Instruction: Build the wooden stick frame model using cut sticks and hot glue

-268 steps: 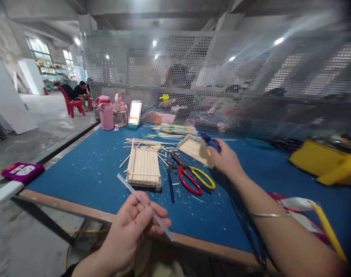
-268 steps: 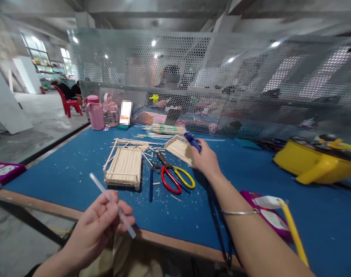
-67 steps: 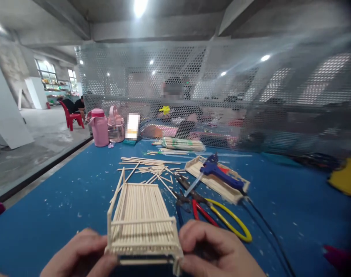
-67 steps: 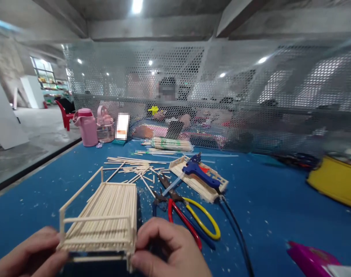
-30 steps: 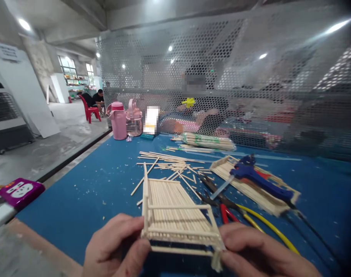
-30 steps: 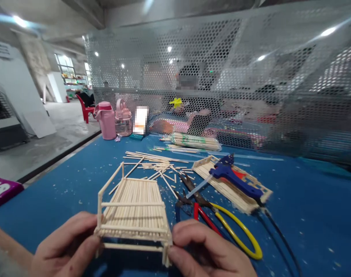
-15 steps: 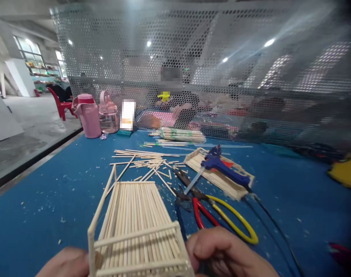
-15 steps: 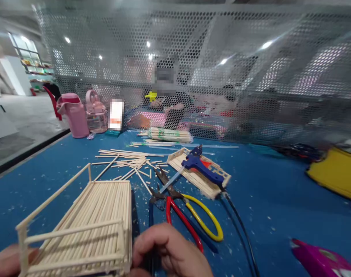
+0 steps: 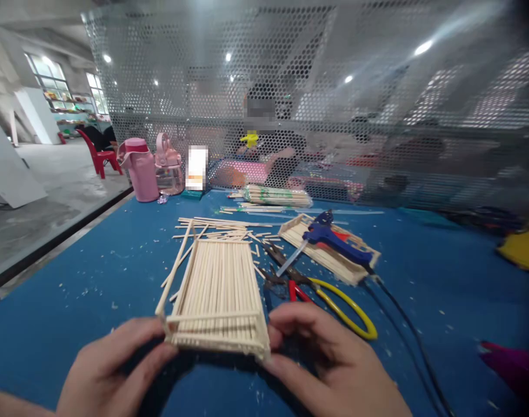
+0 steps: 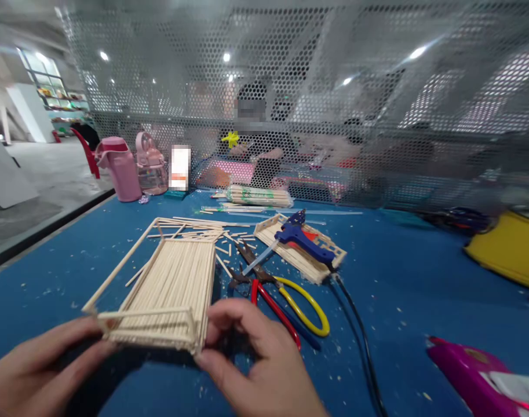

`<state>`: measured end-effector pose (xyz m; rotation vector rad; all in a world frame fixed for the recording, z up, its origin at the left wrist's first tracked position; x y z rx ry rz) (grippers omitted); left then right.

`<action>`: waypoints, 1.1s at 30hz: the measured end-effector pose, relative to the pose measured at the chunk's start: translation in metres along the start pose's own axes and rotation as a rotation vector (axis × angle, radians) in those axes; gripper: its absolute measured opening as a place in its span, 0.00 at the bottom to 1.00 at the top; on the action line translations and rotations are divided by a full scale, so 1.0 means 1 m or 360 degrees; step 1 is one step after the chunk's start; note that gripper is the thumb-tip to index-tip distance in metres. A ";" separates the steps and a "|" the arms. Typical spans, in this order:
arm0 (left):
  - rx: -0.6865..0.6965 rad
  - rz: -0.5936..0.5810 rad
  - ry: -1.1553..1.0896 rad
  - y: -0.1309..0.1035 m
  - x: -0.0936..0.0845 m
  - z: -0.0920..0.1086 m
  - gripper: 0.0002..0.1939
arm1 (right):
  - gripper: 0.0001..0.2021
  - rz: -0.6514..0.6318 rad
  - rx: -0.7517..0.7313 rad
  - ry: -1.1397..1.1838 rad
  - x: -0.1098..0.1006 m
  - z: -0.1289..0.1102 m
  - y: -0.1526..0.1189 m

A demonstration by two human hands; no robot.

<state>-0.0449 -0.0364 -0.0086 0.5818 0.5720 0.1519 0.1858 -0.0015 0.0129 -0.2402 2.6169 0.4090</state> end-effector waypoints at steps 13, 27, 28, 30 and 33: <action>-0.0460 -0.0208 -0.0102 0.013 0.004 -0.013 0.07 | 0.11 0.0132 -0.0621 -0.0537 -0.001 -0.013 0.004; -0.0479 -0.0189 -0.0241 0.014 0.005 -0.011 0.07 | 0.10 0.0103 -0.0863 -0.0601 0.005 -0.025 0.003; -0.0467 -0.0188 -0.0231 0.014 0.005 -0.011 0.08 | 0.10 0.0112 -0.0875 -0.0610 0.005 -0.025 0.003; -0.0423 -0.0175 -0.0180 0.014 0.005 -0.011 0.09 | 0.10 0.0128 -0.0884 -0.0625 0.005 -0.025 0.003; -0.0338 -0.0135 -0.0097 0.013 0.002 -0.010 0.10 | 0.10 0.0148 -0.0886 -0.0664 0.005 -0.025 0.003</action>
Point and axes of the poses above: each hand's wrist, its own y-axis towards the middle knuckle, its own x-axis out of the palm, z = x × y, the point moved 4 cm from there along y, towards the middle knuckle, and after that the axes turned 6 degrees about -y, right-handed, at the moved point
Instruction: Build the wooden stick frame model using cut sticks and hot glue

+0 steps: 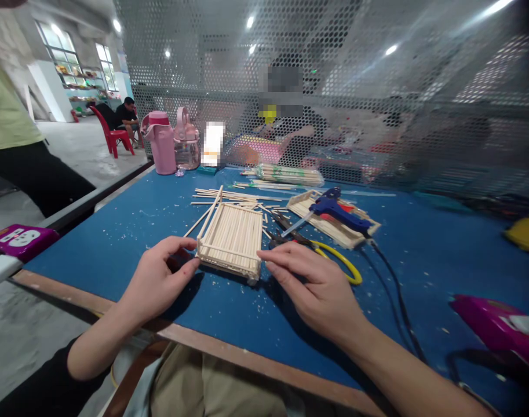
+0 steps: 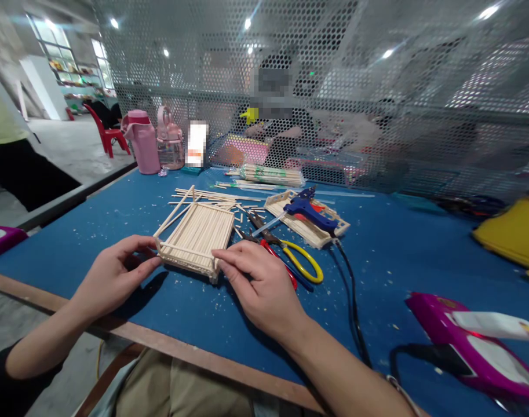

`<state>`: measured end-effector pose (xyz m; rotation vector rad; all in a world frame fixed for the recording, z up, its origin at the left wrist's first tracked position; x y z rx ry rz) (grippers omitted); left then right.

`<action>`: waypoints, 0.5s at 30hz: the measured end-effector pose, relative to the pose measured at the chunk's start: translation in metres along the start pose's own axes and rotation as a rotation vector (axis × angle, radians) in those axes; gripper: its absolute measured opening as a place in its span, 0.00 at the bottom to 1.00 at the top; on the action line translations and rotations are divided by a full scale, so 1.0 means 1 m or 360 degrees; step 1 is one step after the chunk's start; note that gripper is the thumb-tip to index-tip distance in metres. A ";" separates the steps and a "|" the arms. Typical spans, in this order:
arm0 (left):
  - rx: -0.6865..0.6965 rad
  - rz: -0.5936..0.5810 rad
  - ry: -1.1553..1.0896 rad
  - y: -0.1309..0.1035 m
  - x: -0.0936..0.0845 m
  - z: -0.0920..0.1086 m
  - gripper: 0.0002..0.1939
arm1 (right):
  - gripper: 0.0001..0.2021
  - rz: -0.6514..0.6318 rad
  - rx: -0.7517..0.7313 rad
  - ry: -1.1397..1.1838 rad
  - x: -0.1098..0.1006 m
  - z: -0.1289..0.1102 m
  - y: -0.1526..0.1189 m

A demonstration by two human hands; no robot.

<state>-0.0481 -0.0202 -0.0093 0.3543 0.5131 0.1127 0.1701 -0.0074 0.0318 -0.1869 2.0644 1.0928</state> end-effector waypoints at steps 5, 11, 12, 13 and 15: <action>0.0384 0.0549 0.0228 -0.012 -0.013 0.018 0.11 | 0.11 0.0012 -0.0081 -0.0110 -0.001 -0.002 -0.002; 0.1103 0.0580 0.0734 -0.022 0.015 0.064 0.13 | 0.12 0.0004 -0.0114 -0.0111 -0.001 -0.001 -0.003; 0.1093 0.0579 0.0781 -0.020 0.021 0.067 0.12 | 0.12 0.0001 -0.0110 -0.0105 -0.001 0.000 -0.003; 0.1070 0.0571 0.0820 -0.017 0.025 0.069 0.10 | 0.12 -0.0001 -0.0111 -0.0097 -0.001 0.000 -0.003; 0.1029 0.0548 0.0872 -0.012 0.033 0.071 0.07 | 0.12 -0.0007 -0.0123 -0.0081 0.000 -0.001 -0.003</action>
Point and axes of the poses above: each hand's wrist, its own y-axis towards the middle knuckle, its own x-axis out of the palm, z = x × y, the point moved 4 cm from there along y, towards the middle knuckle, and after that the axes turned 6 degrees about -y, right-handed, at the moved point
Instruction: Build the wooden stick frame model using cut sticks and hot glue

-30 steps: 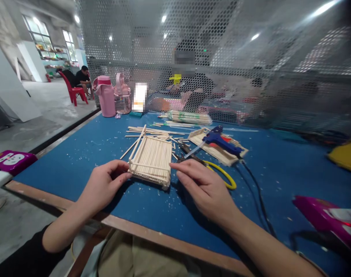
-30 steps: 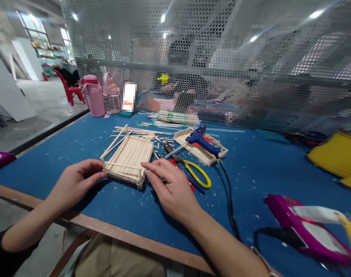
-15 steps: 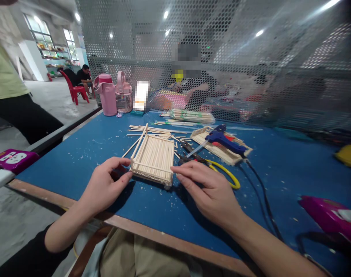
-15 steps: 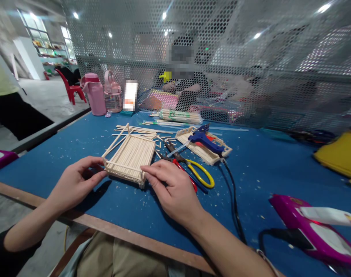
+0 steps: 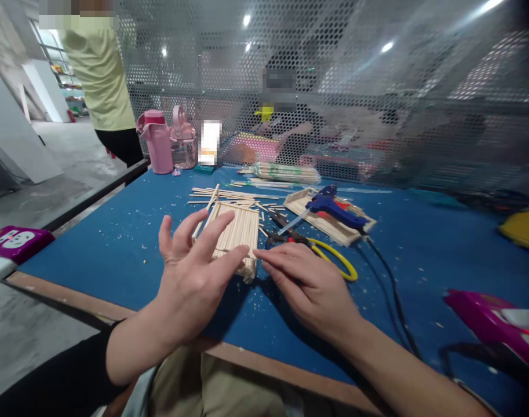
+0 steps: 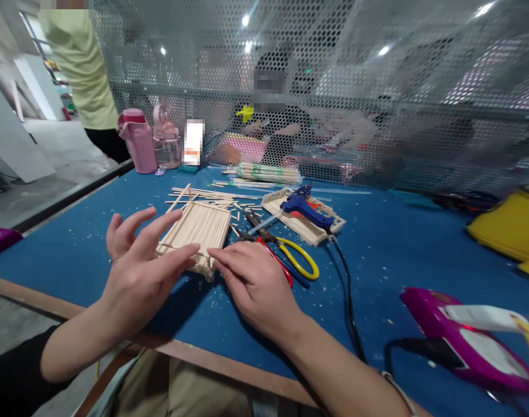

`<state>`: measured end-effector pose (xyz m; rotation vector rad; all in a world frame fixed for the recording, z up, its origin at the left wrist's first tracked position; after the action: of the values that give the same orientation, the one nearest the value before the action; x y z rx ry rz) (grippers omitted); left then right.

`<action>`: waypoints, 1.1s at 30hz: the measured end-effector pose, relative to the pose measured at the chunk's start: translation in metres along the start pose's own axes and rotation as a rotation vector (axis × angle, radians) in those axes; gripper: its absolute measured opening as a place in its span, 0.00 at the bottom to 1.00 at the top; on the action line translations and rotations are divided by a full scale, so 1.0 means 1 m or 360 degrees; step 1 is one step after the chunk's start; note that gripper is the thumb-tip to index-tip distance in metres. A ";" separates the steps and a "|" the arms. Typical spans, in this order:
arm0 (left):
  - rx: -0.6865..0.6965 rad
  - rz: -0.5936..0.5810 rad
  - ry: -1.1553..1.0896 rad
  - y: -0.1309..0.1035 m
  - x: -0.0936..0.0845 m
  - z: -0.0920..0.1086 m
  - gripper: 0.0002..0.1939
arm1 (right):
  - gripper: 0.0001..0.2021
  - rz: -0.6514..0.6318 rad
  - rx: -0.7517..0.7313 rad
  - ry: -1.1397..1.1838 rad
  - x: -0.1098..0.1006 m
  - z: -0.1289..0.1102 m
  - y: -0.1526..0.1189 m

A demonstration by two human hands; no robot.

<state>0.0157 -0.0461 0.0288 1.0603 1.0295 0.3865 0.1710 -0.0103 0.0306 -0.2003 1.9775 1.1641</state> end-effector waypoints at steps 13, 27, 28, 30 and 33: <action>0.0054 -0.0079 0.0045 0.002 0.011 0.001 0.09 | 0.12 -0.0041 0.0049 0.0048 0.000 -0.002 0.000; 0.0038 -0.0116 -0.0025 0.001 0.013 -0.003 0.08 | 0.05 0.0399 0.0562 -0.0002 -0.019 0.010 -0.006; 0.0034 -0.0115 -0.0033 0.001 0.013 -0.003 0.08 | 0.03 0.0462 0.0598 0.0013 -0.022 0.012 -0.006; 0.0026 -0.0118 -0.0051 0.001 0.014 -0.003 0.08 | 0.07 0.0526 0.0635 0.0028 -0.027 0.014 -0.007; 0.0008 -0.0143 -0.0100 0.001 0.010 -0.004 0.10 | 0.14 0.0470 0.0632 0.0043 -0.030 0.014 -0.008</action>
<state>0.0174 -0.0363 0.0243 1.0208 1.0189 0.2761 0.2024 -0.0117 0.0428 0.2908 2.2683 0.9190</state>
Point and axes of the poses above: each hand's wrist, its own y-axis towards the middle knuckle, its own x-axis out of the palm, z = x × y, the point moved 4 cm from there along y, towards the middle knuckle, and after that the axes turned 6 degrees about -y, right-handed, at the moved point
